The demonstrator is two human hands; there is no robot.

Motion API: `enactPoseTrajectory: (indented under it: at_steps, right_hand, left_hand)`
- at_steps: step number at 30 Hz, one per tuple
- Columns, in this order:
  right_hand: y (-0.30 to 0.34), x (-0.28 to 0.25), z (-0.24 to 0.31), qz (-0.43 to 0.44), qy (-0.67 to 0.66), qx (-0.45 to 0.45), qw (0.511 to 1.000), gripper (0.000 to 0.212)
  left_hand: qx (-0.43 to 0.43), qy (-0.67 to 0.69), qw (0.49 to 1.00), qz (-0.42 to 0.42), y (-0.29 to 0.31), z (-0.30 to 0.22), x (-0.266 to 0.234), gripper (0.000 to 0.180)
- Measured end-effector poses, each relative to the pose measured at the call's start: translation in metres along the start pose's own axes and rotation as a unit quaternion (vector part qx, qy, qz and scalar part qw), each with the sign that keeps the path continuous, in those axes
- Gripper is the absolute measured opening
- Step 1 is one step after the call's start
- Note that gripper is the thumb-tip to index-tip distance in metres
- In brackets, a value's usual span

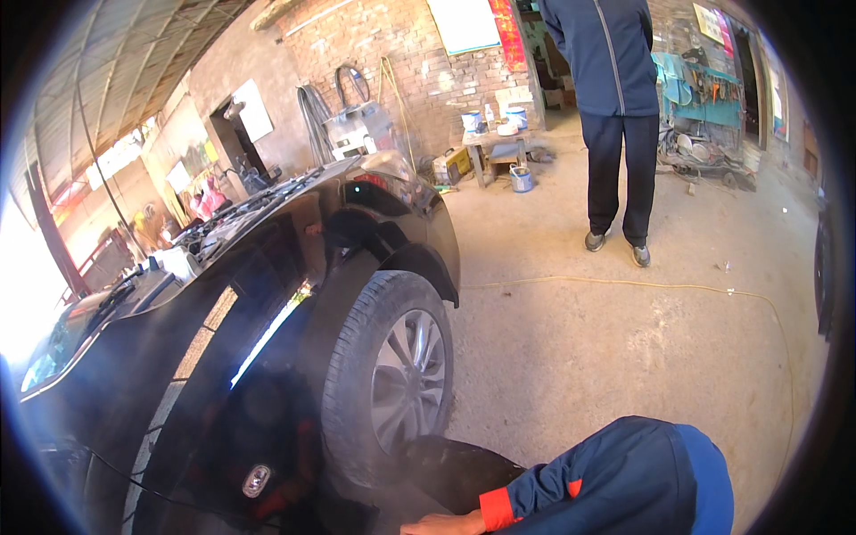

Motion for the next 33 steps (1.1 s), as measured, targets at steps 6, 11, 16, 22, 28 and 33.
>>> enactPoseTrajectory:
  at_steps: [6, 11, 16, 22, 28, 33]
  right_hand:
    - [0.005, -0.004, 0.002, -0.065, 0.023, 0.025, 0.997, 0.026]
    - [-0.003, -0.007, 0.004, 0.036, -0.071, 0.103, 0.992, 0.029]
    - [-0.006, -0.023, 0.003, 0.196, -0.51, 0.158, 0.822, 0.069]
    - [-0.002, -0.053, -0.01, 0.035, -0.318, 0.226, 0.92, 0.031]
    - [-0.002, -0.043, 0.006, 0.035, -0.355, 0.168, 0.919, 0.035]
    - [0.002, -0.028, 0.011, 0.055, -0.374, 0.153, 0.913, 0.036]
  left_hand:
    - [0.002, -0.013, 1.0, -0.011, 0.003, 0.003, -0.002, 0.031]
    - [0.009, -0.023, 0.998, -0.06, 0.013, -0.002, -0.019, 0.03]
    - [-0.034, -0.047, 0.995, -0.086, 0.003, -0.015, -0.052, 0.028]
    - [-0.074, -0.022, 0.994, -0.073, -0.007, -0.046, -0.054, 0.03]
    - [-0.057, 0.019, 0.996, -0.068, -0.003, -0.048, -0.042, 0.031]
    - [-0.057, 0.011, 0.995, -0.08, 0.0, -0.049, -0.035, 0.028]
Point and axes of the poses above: each hand's wrist, its own y-axis away from the middle knuckle, its own x-axis out of the palm, z = x × y, the point moved 6 cm from there along -y, towards the middle knuckle, and after that the axes turned 13 degrees about x, right-handed, at the moved point
